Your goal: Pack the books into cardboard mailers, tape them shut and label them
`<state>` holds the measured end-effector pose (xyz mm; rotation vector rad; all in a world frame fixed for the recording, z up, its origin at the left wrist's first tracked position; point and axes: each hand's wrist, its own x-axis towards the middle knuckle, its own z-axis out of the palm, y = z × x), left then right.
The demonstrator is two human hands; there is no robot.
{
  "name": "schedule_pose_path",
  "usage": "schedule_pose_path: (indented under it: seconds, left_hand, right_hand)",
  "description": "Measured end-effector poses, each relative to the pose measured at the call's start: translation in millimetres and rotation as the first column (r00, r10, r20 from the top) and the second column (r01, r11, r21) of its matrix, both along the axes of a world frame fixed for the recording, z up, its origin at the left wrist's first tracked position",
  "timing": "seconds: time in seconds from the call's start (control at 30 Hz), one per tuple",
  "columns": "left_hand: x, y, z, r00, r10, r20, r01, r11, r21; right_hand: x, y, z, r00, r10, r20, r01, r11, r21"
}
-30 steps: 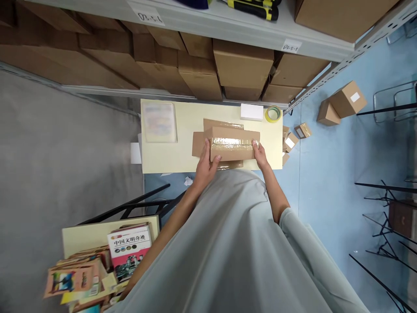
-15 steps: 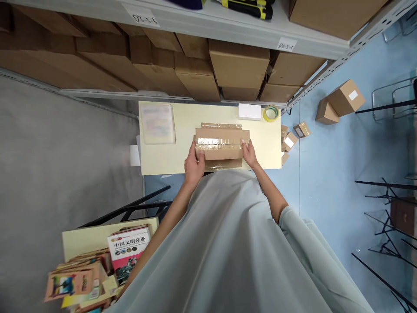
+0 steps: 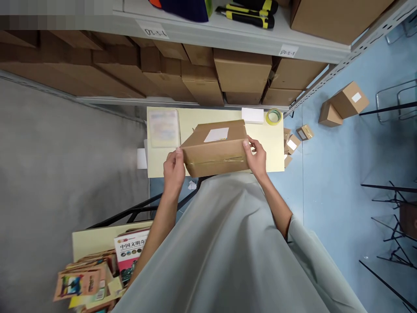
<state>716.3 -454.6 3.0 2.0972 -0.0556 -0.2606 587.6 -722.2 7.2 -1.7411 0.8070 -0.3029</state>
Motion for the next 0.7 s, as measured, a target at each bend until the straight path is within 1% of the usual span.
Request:
schedule_pose_path:
  seconds: [0.07, 0.13, 0.2, 0.27, 0.33, 0.43, 0.53, 0.6, 0.7]
  left_hand:
    - [-0.4, 1.1, 3.7, 1.000, -0.006, -0.025, 0.007, 1.000, 0.012]
    - [-1.2, 3.0, 2.5, 0.998, 0.000, -0.055, 0.000, 1.000, 0.007]
    - [-1.6, 6.2, -2.7, 0.996, -0.006, -0.087, 0.004, 1.000, -0.020]
    - [-1.6, 10.1, -11.9, 0.992, -0.026, -0.124, 0.019, 0.998, -0.058]
    - [-2.0, 13.1, -25.2, 0.986, -0.055, -0.157, 0.039, 0.994, -0.100]
    - [-5.0, 14.2, -51.4, 0.978, -0.102, -0.181, 0.077, 0.987, -0.141]
    - [-10.4, 12.5, -79.6, 0.972, -0.091, -0.218, 0.071, 0.992, -0.100]
    - [-13.8, 11.8, -95.8, 0.961, -0.081, -0.266, 0.067, 0.996, -0.060]
    - [-15.7, 12.8, -112.4, 0.947, -0.080, -0.310, 0.065, 0.996, -0.057]
  right_hand:
    - [-3.7, 1.2, 7.7, 1.000, -0.006, 0.011, 0.006, 1.000, 0.008]
    - [-7.0, 2.2, 9.2, 1.000, 0.016, 0.015, -0.016, 0.999, 0.029]
    - [-9.9, 2.3, 4.7, 0.999, 0.045, 0.025, -0.047, 0.998, 0.051]
    - [-12.1, 1.4, -5.1, 0.997, 0.066, 0.037, -0.068, 0.995, 0.070]
    - [-13.7, -0.4, -19.2, 0.996, 0.084, 0.038, -0.087, 0.992, 0.089]
    - [-16.0, -3.7, -45.0, 0.994, 0.112, 0.015, -0.113, 0.987, 0.114]
    - [-20.2, -6.3, -70.4, 0.991, 0.136, -0.015, -0.133, 0.981, 0.138]
    - [-24.3, -7.6, -84.6, 0.987, 0.155, -0.039, -0.147, 0.977, 0.156]
    - [-29.8, -11.2, -100.7, 0.979, 0.184, -0.082, -0.167, 0.969, 0.183]
